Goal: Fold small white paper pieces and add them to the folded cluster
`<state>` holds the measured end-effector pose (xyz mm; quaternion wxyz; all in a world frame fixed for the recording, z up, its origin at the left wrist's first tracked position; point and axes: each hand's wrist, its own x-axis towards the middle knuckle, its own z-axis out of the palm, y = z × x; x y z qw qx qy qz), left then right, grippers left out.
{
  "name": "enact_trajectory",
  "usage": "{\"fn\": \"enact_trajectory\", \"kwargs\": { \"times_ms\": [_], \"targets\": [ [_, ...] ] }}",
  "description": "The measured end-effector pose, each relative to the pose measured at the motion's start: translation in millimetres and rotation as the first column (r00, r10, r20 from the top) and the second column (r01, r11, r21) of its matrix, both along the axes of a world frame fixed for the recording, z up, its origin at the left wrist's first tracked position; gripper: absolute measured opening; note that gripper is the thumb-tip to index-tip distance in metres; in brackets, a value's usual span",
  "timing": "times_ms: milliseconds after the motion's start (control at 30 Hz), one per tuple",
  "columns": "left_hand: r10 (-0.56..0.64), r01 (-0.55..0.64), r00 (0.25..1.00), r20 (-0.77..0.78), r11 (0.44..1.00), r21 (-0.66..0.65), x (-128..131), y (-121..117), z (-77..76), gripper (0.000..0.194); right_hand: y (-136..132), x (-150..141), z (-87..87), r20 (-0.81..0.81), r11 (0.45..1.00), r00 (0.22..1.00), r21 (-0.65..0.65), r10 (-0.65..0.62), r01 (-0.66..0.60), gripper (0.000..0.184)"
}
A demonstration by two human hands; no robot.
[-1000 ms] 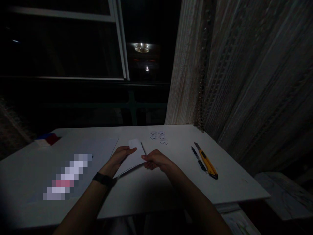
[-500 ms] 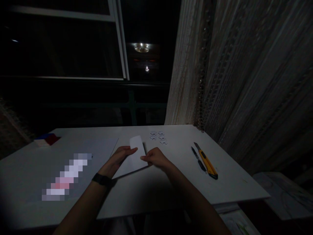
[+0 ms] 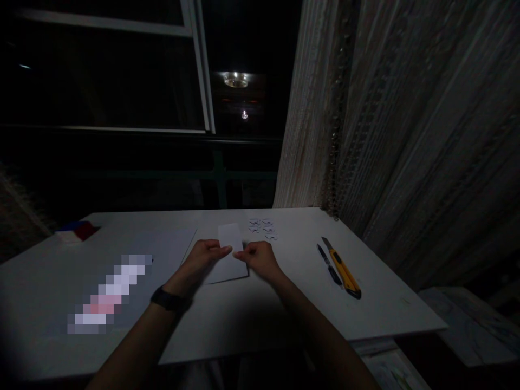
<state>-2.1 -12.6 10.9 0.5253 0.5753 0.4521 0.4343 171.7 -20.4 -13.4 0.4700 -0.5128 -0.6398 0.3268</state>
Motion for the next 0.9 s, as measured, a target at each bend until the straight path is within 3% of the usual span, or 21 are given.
{"fn": "enact_trajectory", "kwargs": {
  "times_ms": [67, 233, 433, 667, 900],
  "targets": [
    [0.076, -0.070, 0.995, -0.067, 0.993, 0.096, 2, 0, 1.4, 0.040, -2, -1, 2.9, -0.018, 0.999, 1.000, 0.042, -0.008, 0.009, 0.027],
    [0.059, -0.024, 0.983, -0.173, 0.979, 0.202, 4, 1, -2.4, 0.044, -2, 2, 6.0, -0.081, 0.998, 0.996, 0.052, -0.024, 0.028, 0.027],
    [-0.062, 0.106, 0.979, -0.195, 0.969, 0.223, 5, 2, -7.5, 0.030, 1, 8, 3.0, -0.108, 0.999, 0.994, 0.038, 0.015, -0.011, 0.032],
    [-0.032, 0.082, 0.981, -0.192, 0.963, 0.255, 5, -2, -3.5, 0.021, -4, 9, 11.5, -0.071, 0.986, 0.997, 0.166, -0.008, 0.020, 0.022],
    [-0.094, 0.139, 0.966, -0.239, 0.974, 0.181, 5, -2, -4.2, 0.032, -6, 10, 17.2, -0.035, 0.988, 0.999, 0.156, 0.011, -0.005, 0.025]
  ]
}}
